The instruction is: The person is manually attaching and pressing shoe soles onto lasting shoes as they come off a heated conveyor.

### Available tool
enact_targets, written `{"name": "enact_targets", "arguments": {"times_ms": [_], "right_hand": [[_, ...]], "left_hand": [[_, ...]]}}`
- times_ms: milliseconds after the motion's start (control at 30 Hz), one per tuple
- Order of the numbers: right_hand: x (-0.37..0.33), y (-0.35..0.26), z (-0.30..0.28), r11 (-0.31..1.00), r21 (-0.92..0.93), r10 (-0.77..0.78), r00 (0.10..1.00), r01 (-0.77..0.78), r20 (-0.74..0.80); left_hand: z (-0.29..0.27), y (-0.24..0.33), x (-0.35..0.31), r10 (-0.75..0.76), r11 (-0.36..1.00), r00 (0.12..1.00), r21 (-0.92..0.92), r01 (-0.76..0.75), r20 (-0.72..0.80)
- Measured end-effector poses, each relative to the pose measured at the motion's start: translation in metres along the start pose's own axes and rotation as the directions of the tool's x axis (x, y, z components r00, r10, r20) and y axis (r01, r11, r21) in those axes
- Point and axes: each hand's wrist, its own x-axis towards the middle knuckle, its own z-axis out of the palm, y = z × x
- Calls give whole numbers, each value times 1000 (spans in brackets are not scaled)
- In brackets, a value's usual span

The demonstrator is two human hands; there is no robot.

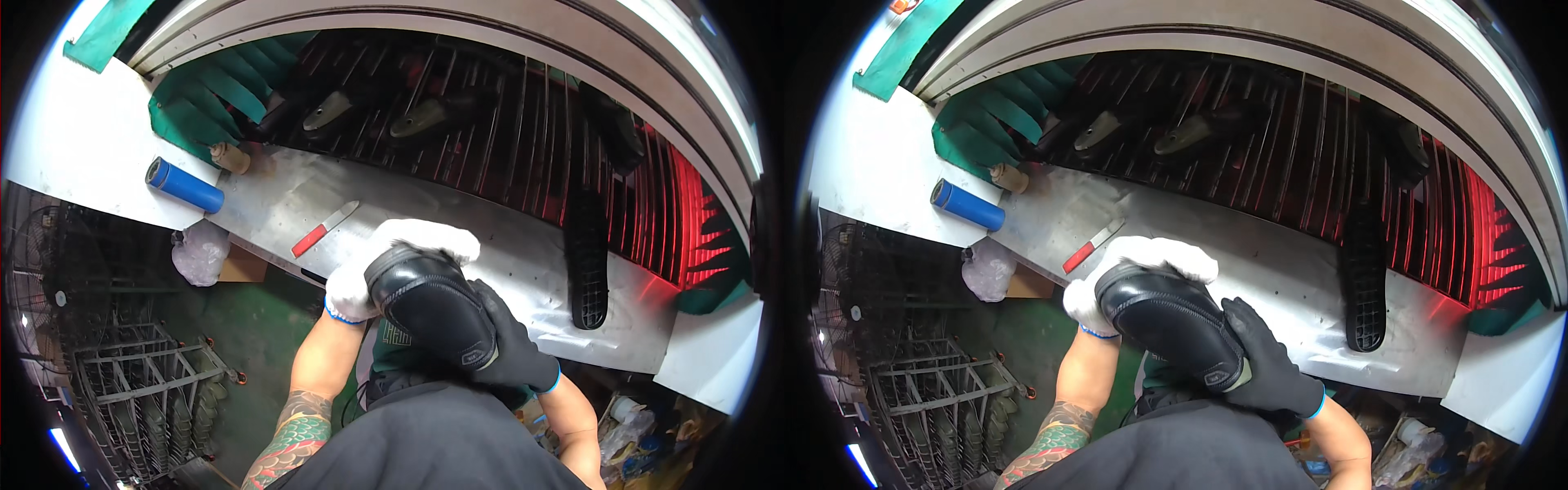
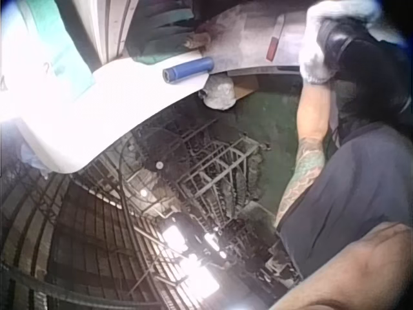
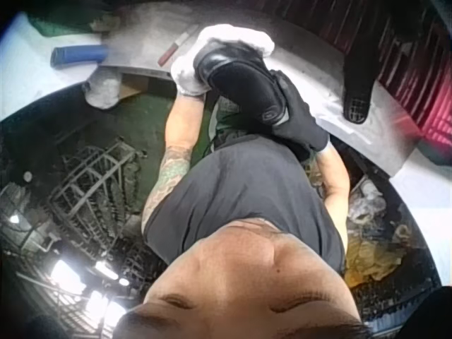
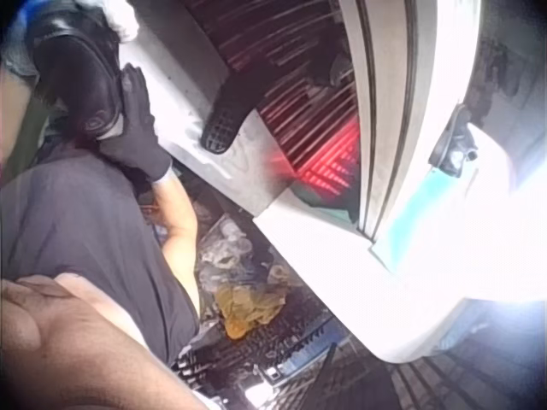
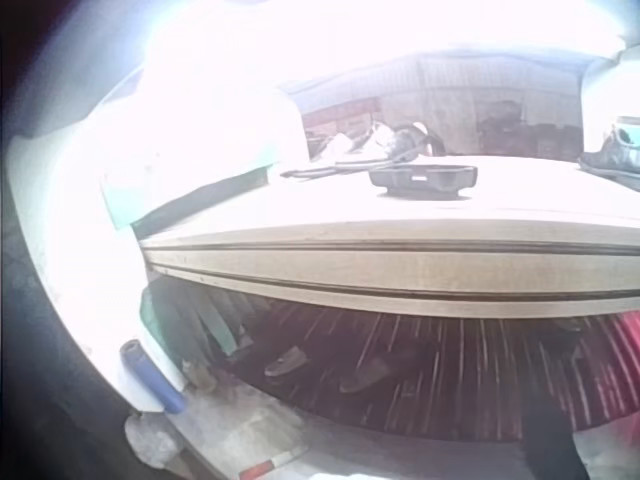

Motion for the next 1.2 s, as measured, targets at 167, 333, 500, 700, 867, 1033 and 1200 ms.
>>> {"name": "enact_targets", "arguments": {"times_ms": [167,333,500,700,867,1033,1200], "right_hand": [[8,-9,-17,910,254,292,941,-328,172],[1,-11,16,587,713,373,910,-384,182],[4,-25,30,23,901,505,783,-432,363],[7,-26,40,21,925,484,813,-380,323],[3,-13,62,133,901,511,808,-412,294],[6,-11,70,374,772,562,788,-514,253],[10,-20,77,419,775,576,798,-474,177]], "left_hand": [[8,3,24,220,951,976,219,-216,10],[-13,-47,37,768,582,481,775,-248,-423],[-23,-63,20,378,925,618,305,-226,-690],[5,-46,-79,-60,845,756,370,386,-652],[26,-17,-84,-292,748,701,303,591,-650],[-7,-9,-79,-499,732,665,140,666,-556],[-26,-15,-83,-400,490,697,504,711,-595]]}}
